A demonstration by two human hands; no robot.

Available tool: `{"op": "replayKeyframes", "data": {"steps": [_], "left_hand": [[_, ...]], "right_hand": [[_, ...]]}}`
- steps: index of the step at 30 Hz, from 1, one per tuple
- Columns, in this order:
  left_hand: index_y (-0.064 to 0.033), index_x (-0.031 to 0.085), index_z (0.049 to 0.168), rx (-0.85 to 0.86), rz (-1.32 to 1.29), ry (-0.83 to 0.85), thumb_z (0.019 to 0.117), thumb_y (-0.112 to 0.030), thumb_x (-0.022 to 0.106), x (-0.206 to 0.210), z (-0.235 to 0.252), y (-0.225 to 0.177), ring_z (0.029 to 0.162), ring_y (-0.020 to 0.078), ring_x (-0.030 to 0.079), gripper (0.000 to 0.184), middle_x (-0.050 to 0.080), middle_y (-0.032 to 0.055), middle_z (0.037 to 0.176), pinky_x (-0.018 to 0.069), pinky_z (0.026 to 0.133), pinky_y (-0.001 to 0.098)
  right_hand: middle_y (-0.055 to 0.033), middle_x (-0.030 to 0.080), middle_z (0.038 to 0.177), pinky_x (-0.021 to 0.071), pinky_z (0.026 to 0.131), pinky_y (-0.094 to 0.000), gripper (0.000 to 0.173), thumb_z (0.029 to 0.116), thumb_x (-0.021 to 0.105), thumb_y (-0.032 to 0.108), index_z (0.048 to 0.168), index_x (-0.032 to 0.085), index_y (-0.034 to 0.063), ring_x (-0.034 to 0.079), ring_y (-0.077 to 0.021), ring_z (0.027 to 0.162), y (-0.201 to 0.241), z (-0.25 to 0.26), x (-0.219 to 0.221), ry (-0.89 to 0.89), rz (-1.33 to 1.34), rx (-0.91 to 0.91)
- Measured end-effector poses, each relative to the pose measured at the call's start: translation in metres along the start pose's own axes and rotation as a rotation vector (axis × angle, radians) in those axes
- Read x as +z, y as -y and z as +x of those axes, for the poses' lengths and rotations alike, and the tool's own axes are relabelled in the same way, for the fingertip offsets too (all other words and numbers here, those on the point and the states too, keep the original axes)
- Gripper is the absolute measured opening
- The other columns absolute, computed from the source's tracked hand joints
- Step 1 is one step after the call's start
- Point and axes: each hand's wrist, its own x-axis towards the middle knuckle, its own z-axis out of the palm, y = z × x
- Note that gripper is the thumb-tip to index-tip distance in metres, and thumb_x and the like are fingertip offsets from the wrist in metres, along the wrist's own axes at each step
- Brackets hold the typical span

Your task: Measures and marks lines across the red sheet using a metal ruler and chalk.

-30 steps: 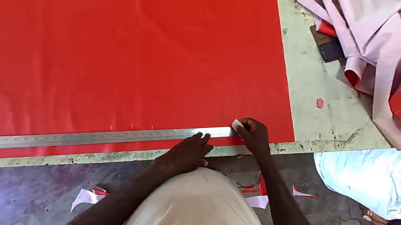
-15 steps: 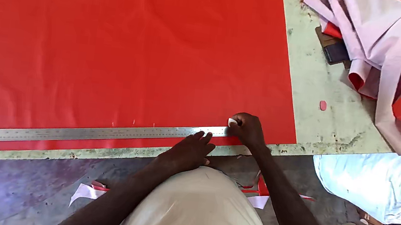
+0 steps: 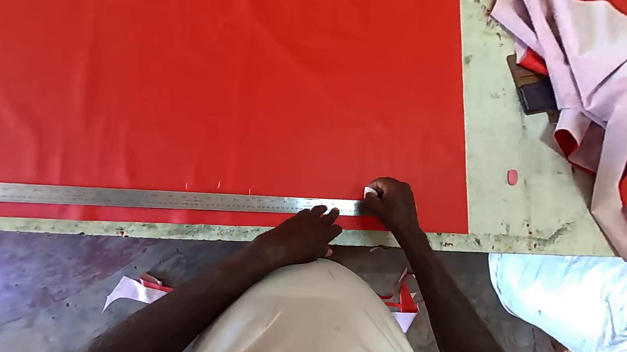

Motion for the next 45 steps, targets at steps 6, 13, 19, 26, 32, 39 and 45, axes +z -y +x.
{"op": "replayKeyframes", "data": {"steps": [6, 13, 19, 26, 32, 39, 45], "left_hand": [[-0.0105, 0.063, 0.136, 0.015, 0.036, -0.036, 0.1022, -0.038, 0.062, 0.004, -0.001, 0.002, 0.146, 0.0377, 0.041, 0.044, 0.042, 0.0133, 0.160, 0.0412, 0.114, 0.0542], [-0.0067, 0.061, 0.140, 0.097, -0.251, -0.182, 0.1049, -0.034, 0.057, 0.020, -0.023, 0.036, 0.148, 0.0322, 0.040, 0.044, 0.048, 0.0177, 0.155, 0.0305, 0.124, 0.0467], [-0.0101, 0.066, 0.135, -0.085, -0.296, -0.346, 0.1051, -0.034, 0.057, 0.043, -0.081, 0.061, 0.147, 0.0295, 0.043, 0.039, 0.051, 0.0122, 0.154, 0.0322, 0.123, 0.0474], [-0.0107, 0.063, 0.139, -0.148, -0.255, -0.306, 0.1046, -0.034, 0.059, 0.045, -0.082, 0.055, 0.150, 0.0307, 0.038, 0.042, 0.045, 0.0120, 0.159, 0.0312, 0.123, 0.0504], [-0.0111, 0.062, 0.141, -0.166, -0.234, -0.237, 0.1042, -0.034, 0.060, 0.040, -0.084, 0.055, 0.151, 0.0305, 0.036, 0.043, 0.043, 0.0111, 0.161, 0.0305, 0.123, 0.0497], [-0.0099, 0.062, 0.140, -0.136, -0.193, -0.238, 0.1049, -0.033, 0.058, 0.038, -0.085, 0.056, 0.150, 0.0321, 0.037, 0.042, 0.044, 0.0133, 0.159, 0.0318, 0.122, 0.0497], [-0.0087, 0.060, 0.141, -0.147, -0.189, -0.193, 0.1053, -0.033, 0.057, 0.035, -0.082, 0.056, 0.151, 0.0330, 0.034, 0.043, 0.041, 0.0145, 0.161, 0.0299, 0.123, 0.0500]], "right_hand": [[-0.0116, 0.074, 0.093, 0.0606, 0.075, -0.0409, 0.020, 0.0954, 0.066, 0.016, 0.106, 0.076, 0.0014, 0.071, -0.0201, 0.080, -0.012, -0.012, 0.017, -0.419, 0.202, -0.068], [-0.0079, 0.073, 0.094, 0.0607, 0.070, -0.0320, 0.021, 0.0948, 0.071, 0.015, 0.112, 0.074, 0.0027, 0.069, -0.0122, 0.075, -0.005, -0.045, 0.029, -0.343, 0.425, -0.012], [-0.0079, 0.073, 0.094, 0.0608, 0.071, -0.0336, 0.021, 0.0945, 0.071, 0.015, 0.112, 0.074, 0.0032, 0.069, -0.0132, 0.076, 0.035, -0.037, 0.052, -0.125, 0.495, -0.052], [-0.0071, 0.074, 0.090, 0.0615, 0.074, -0.0422, 0.019, 0.0937, 0.071, 0.019, 0.107, 0.075, 0.0055, 0.071, -0.0175, 0.077, 0.070, -0.001, 0.066, 0.066, 0.367, -0.034], [-0.0059, 0.072, 0.083, 0.0598, 0.069, -0.0418, 0.017, 0.0924, 0.071, 0.019, 0.104, 0.076, 0.0072, 0.069, -0.0168, 0.071, 0.074, 0.005, 0.066, 0.057, 0.319, 0.014], [-0.0065, 0.070, 0.078, 0.0562, 0.067, -0.0462, 0.016, 0.0913, 0.068, 0.019, 0.099, 0.076, 0.0071, 0.066, -0.0199, 0.070, 0.085, 0.010, 0.062, 0.083, 0.221, -0.004], [-0.0089, 0.069, 0.078, 0.0549, 0.066, -0.0507, 0.016, 0.0901, 0.067, 0.019, 0.096, 0.075, 0.0061, 0.066, -0.0248, 0.070, 0.094, 0.017, 0.061, 0.090, 0.099, -0.034]]}}
